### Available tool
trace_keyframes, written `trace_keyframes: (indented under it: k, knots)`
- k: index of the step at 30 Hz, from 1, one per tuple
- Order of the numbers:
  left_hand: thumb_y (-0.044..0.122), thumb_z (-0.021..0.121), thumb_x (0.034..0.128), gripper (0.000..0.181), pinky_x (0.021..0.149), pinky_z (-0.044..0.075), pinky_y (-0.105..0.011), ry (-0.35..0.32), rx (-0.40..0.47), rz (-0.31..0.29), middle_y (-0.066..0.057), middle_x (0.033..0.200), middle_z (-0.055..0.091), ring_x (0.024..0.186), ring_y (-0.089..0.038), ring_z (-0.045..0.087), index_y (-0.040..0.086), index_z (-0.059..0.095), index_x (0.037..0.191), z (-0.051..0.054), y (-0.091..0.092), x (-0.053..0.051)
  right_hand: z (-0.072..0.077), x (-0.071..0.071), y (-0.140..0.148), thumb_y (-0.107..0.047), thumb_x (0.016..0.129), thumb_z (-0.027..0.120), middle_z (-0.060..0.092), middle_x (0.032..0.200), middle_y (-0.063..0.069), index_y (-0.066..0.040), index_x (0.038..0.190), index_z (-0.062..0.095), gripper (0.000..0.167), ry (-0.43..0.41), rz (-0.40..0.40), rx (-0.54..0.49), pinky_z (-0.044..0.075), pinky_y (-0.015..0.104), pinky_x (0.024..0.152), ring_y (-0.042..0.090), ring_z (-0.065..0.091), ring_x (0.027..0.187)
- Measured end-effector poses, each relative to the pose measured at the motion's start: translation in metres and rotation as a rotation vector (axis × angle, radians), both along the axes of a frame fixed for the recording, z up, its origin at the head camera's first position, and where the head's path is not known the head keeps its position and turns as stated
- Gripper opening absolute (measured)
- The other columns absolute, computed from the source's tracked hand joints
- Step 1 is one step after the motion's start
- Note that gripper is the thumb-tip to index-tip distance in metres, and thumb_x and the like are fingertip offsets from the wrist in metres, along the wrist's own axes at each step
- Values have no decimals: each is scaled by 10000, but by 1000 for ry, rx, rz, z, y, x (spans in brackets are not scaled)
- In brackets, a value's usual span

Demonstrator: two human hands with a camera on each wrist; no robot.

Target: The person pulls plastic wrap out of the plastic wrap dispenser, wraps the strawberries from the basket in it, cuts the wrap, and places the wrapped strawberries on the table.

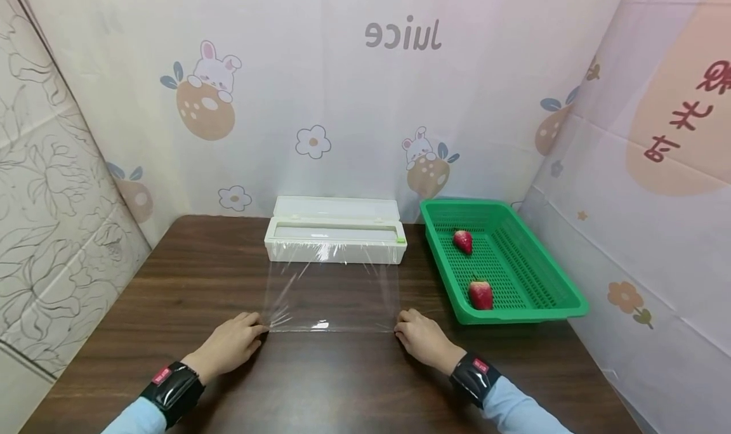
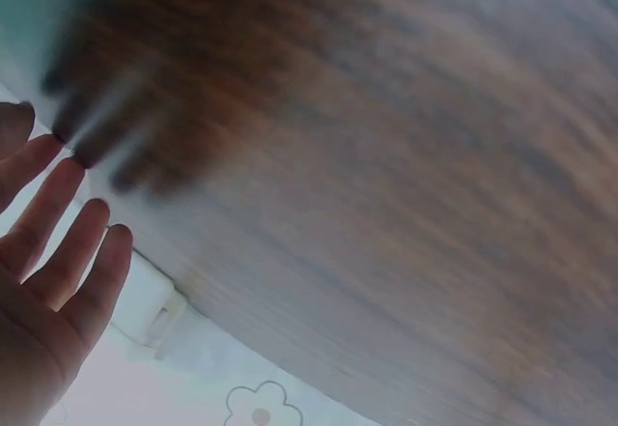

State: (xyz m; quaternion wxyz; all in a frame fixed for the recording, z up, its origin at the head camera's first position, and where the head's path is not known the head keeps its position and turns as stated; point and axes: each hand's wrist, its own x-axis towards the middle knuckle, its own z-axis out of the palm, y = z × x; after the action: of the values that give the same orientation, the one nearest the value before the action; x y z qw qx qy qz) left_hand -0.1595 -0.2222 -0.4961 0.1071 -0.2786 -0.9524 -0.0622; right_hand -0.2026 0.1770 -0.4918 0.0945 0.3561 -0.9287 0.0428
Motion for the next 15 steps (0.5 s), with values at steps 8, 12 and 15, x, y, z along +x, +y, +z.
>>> trace_keyframes:
  k: [8,12,15]
  knots:
    - [104,683,779,189,635,465,-311,-16,12,2,26,845,522,769,-151,530,65,695,964,2,-1,-2,0,-1,2,-198,823,661,622,905,-11,-137,892,683,95,-44,-33,12,527,305,721,148,595,870]
    - [99,682,782,186,654,477,-314,10,30,-7,9,905,548,809,-162,549,71,701,965,0,-1,-2,-1,-1,2,-213,821,665,610,880,-8,-125,901,680,120,-36,-30,12,526,305,704,147,591,844]
    - [98,683,780,184,625,463,-299,11,44,-5,22,871,530,779,-145,532,77,705,961,-1,-2,-2,-1,-1,2,-211,814,672,601,852,-11,-130,866,691,99,-24,-13,8,526,305,693,150,589,832]
